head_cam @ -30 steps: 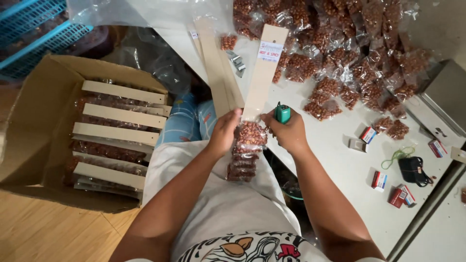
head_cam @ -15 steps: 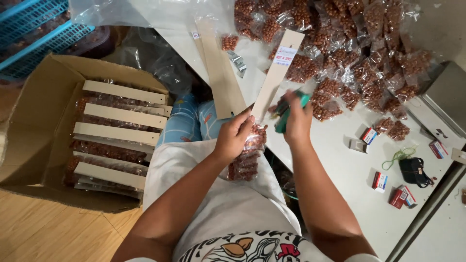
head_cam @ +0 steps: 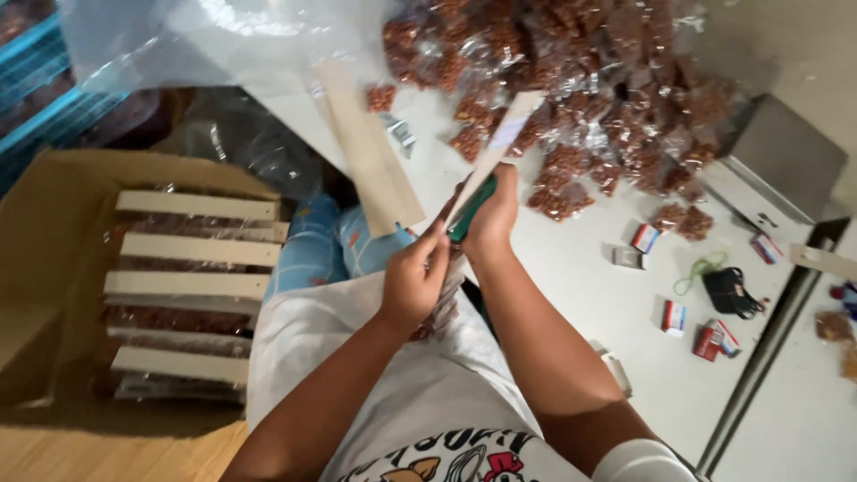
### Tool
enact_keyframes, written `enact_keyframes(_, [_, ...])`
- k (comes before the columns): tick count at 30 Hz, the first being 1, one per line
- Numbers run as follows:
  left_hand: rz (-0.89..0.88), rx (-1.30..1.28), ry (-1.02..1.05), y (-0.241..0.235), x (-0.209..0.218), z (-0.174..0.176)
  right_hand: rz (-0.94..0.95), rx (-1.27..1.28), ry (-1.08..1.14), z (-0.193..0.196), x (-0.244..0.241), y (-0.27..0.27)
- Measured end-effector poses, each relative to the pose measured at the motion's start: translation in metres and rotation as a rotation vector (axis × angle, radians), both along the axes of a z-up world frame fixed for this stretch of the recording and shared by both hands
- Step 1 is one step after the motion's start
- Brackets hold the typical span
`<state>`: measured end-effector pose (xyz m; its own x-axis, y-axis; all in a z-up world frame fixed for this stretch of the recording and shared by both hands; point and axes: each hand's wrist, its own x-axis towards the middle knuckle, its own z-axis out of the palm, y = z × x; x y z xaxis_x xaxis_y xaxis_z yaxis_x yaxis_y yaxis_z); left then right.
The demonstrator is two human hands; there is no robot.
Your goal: The person repeatedly picks up small plastic bags of brown snacks, places them against a wooden board, and uses a handheld green stapler to attach a paper label to each bag. The labeled bags are then placed into a cardboard box.
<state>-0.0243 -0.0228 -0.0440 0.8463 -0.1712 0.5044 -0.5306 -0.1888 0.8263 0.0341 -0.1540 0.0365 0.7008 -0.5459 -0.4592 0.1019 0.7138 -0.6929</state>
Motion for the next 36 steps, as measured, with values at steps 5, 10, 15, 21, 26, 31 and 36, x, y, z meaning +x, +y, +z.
enact_keyframes(5, [0.046, 0.008, 0.684, 0.006, 0.034, 0.004, 0.064, -0.752, 0.347, -0.053, 0.015, -0.079])
enact_keyframes(10, [0.064, -0.097, 0.857, 0.015, 0.055, -0.018, 0.283, -1.573, 0.735, -0.065, -0.003, -0.176])
enact_keyframes(15, [0.141, -0.159, 0.879, 0.025, 0.06, -0.034, 0.927, -1.957, 0.88, -0.072, -0.064, -0.158])
enact_keyframes(21, [0.047, -0.211, 0.838, 0.027, 0.05, 0.02, 0.787, -1.964, 0.443, -0.065, -0.123, -0.182])
enact_keyframes(26, [-0.037, -0.312, 0.883, 0.029, 0.056, -0.002, 0.661, -1.648, 0.767, -0.08, -0.095, -0.154])
enact_keyframes(31, [0.016, -0.237, 0.856, 0.033, 0.051, 0.017, 0.708, -1.69, 1.194, -0.13, -0.082, -0.121])
enact_keyframes(36, [0.036, -0.201, 0.775, 0.034, 0.048, 0.005, 0.365, -2.01, 0.817, -0.101, -0.1, -0.119])
